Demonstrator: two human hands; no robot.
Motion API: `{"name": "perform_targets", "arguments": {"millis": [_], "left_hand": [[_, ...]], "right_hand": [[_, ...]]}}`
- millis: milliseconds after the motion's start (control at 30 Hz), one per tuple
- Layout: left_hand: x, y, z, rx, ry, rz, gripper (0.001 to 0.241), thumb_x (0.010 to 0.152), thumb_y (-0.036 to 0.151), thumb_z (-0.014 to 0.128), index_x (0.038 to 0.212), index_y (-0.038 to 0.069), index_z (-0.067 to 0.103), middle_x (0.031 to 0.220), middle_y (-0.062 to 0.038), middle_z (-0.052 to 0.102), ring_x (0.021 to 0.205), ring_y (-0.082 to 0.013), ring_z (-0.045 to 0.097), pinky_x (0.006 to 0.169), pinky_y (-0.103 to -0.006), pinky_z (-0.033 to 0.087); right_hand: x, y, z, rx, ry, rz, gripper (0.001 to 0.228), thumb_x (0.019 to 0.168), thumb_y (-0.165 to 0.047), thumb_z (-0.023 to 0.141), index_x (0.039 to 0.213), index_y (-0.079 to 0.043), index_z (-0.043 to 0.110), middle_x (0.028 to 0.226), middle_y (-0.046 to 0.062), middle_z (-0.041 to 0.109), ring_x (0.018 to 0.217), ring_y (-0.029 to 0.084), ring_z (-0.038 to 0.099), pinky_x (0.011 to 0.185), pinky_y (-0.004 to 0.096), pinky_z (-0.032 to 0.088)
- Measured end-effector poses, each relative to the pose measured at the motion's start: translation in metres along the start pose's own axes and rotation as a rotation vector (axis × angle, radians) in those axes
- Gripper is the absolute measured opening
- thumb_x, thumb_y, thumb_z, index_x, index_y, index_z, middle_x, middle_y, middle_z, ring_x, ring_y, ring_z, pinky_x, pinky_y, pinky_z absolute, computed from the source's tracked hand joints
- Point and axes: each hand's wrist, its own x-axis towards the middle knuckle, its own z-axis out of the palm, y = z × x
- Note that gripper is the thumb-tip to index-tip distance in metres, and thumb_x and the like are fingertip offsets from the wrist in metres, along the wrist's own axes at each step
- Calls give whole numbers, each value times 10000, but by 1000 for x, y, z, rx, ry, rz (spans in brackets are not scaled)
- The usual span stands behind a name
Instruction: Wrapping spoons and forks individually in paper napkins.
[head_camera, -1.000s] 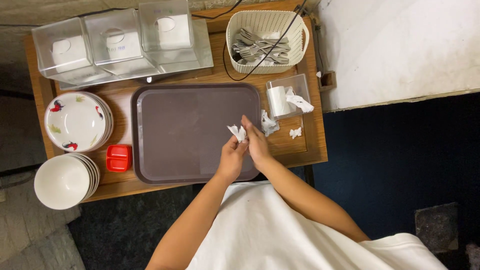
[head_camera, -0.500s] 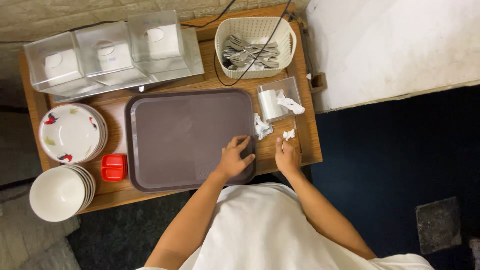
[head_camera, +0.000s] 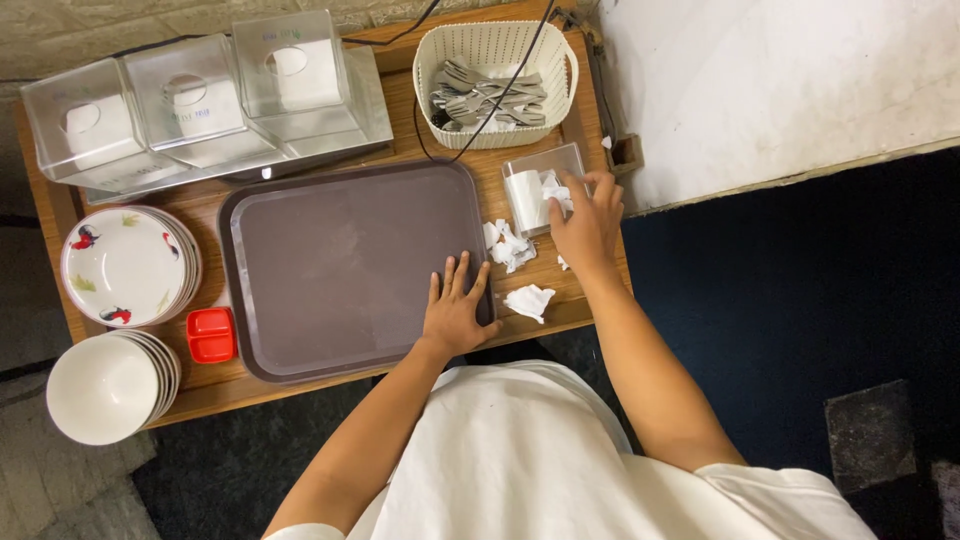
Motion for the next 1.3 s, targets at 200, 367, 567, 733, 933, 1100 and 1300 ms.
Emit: {"name": "perform_targets", "arguments": {"millis": [200,367,567,733,933,1100,1300], "left_hand": [[-1,-13,5,-115,138,23,969,864,513,682,1614,133,202,1688,-193,50,1551,-415,57,1227,-602,68],[-1,-12,-3,-298,395,-8,814,911,411,658,1580,75,336,1674,-207,178,1551,-438,146,1220,-633,83],[8,17,-22,-630,470,18,712,923,327,649,1545,63,424,1636,-192,311,1542,-424,225,1242,-642,58],[11,28,-33,-572,352,80,657,871,259,649,1488,99,493,1594,-152,365,1540,-391,240,1227,-654,12],[7,4,-45,-580,399,92,431,869,235,639,1271,80,660,1410,-150,610,1443,-408,402,1185,-680,-22],[4,-31,-41,-750,390,-156,299,925,161,597,1177,35,696,1101,-159,766,1025,-344,736,1233,-537,246],[1,-40,-61,-927,239,-315,300,963,176,581,1202,24,680,1122,-142,767,1035,-262,752,900,-380,581]], "right_hand": [[28,26,4,-59,-93,-127,111,887,-121,755,974,-120,687,1216,123,590,1145,381,524,957,485,435],[19,26,-18,1127,-169,445,126,1007,-158,604,1092,-69,576,1142,116,712,1138,258,655,1060,440,494],[-11,27,-10,1453,-89,623,137,1048,-161,593,1125,-73,522,1088,126,687,1070,249,642,975,412,531],[-13,4,-23,673,-201,344,178,1000,-134,648,1139,-37,591,1107,140,670,1046,297,633,933,380,522],[30,-14,-35,504,-325,-65,135,955,-75,686,1068,-14,728,1184,127,703,1139,278,649,977,369,486],[113,-17,-2,576,-209,171,202,1001,-82,597,1184,-29,662,1169,98,725,1078,260,690,933,362,535],[197,8,122,141,-526,-50,328,951,-119,695,1257,-11,647,1200,212,682,1162,381,634,975,451,519]]}}
